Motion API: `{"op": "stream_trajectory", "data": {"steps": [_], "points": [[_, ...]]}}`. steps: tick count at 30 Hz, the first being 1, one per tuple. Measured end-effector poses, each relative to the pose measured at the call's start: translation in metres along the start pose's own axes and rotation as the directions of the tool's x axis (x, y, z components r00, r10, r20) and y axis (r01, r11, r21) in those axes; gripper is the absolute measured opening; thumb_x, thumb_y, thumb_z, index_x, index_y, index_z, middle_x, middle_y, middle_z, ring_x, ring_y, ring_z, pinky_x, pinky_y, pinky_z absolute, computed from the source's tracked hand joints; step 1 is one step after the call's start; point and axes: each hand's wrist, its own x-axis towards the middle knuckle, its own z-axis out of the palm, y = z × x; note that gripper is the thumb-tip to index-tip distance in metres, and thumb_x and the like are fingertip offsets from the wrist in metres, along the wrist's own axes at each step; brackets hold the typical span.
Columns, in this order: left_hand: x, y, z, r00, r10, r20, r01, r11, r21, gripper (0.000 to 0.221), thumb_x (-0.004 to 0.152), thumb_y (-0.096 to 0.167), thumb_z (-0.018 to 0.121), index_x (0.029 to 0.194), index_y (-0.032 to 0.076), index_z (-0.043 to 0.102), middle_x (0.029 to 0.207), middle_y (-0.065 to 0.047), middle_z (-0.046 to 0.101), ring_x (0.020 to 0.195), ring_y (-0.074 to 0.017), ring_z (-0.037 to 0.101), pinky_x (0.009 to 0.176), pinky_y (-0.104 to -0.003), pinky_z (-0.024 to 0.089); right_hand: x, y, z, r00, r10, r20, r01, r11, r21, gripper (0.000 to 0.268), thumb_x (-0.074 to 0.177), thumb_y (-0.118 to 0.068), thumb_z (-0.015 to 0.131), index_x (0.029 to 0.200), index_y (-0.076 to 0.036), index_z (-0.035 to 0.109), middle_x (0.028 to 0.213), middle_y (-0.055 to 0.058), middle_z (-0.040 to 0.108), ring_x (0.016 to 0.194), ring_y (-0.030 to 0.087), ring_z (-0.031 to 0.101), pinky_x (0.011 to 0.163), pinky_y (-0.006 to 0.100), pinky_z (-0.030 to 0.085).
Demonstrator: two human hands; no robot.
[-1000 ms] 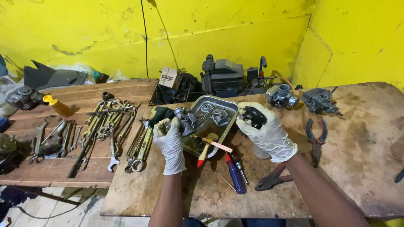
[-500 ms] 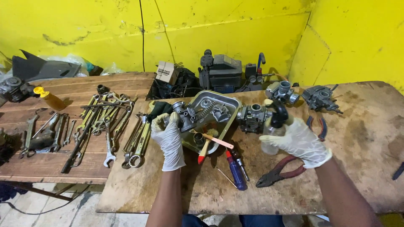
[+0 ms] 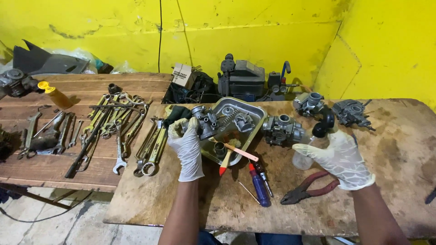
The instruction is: The person cleans a carburetor using a small brush and a spray bottle. They scrub the interior passages and then spray a cleaning fluid into the carburetor while holding it over a metal tray.
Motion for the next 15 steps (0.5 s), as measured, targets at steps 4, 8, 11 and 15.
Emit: {"op": "stream_trajectory", "data": {"steps": [4, 8, 11, 15], "points": [[0.003, -0.004, -0.002, 1.000, 0.018, -0.012, -0.018, 1.000, 0.013, 0.022, 0.083, 0.000, 0.081, 0.099, 0.009, 0.069, 0.092, -0.004, 0.071, 0.085, -0.0124, 0.068, 0.083, -0.028, 0.062, -0.001, -0.005, -0.003, 0.998, -0.055, -0.017, 0.053, 0.992, -0.115, 0.036, 0.073, -0.038, 0.088, 0.084, -0.005, 0.077, 0.084, 0.007, 0.077, 0.084, 0.021, 0.069, 0.081, 0.038, 0.049], [0.005, -0.006, -0.001, 0.998, -0.024, -0.051, 0.023, 1.000, -0.012, 0.019, 0.082, -0.001, 0.081, 0.095, 0.007, 0.071, 0.091, -0.005, 0.073, 0.084, -0.0130, 0.070, 0.080, -0.028, 0.062, -0.013, -0.025, -0.009, 0.995, 0.103, -0.011, -0.102, 0.994, 0.023, 0.051, 0.073, -0.027, 0.086, 0.118, -0.010, 0.067, 0.108, 0.009, 0.075, 0.103, 0.023, 0.068, 0.092, 0.039, 0.052], [0.004, -0.004, 0.000, 0.997, -0.033, -0.065, 0.033, 0.999, 0.005, 0.017, 0.082, -0.001, 0.081, 0.092, 0.008, 0.070, 0.088, -0.004, 0.072, 0.080, -0.0118, 0.068, 0.076, -0.027, 0.062, -0.021, -0.016, -0.018, 0.998, 0.041, -0.051, -0.054, 0.952, -0.300, 0.088, 0.072, -0.052, 0.073, 0.143, -0.008, 0.045, 0.079, 0.007, 0.061, 0.070, 0.022, 0.054, 0.061, 0.037, 0.045], [0.014, -0.027, -0.011, 0.994, 0.002, -0.111, -0.004, 1.000, -0.017, 0.022, 0.080, -0.003, 0.082, 0.090, 0.010, 0.068, 0.083, 0.000, 0.066, 0.077, -0.0096, 0.063, 0.073, -0.026, 0.057, -0.058, 0.026, -0.028, 0.959, -0.045, -0.279, -0.145, 0.770, -0.621, 0.097, 0.068, -0.074, 0.072, 0.151, -0.024, 0.062, 0.100, 0.006, 0.080, 0.104, 0.037, 0.074, 0.088, 0.045, 0.057]]}}
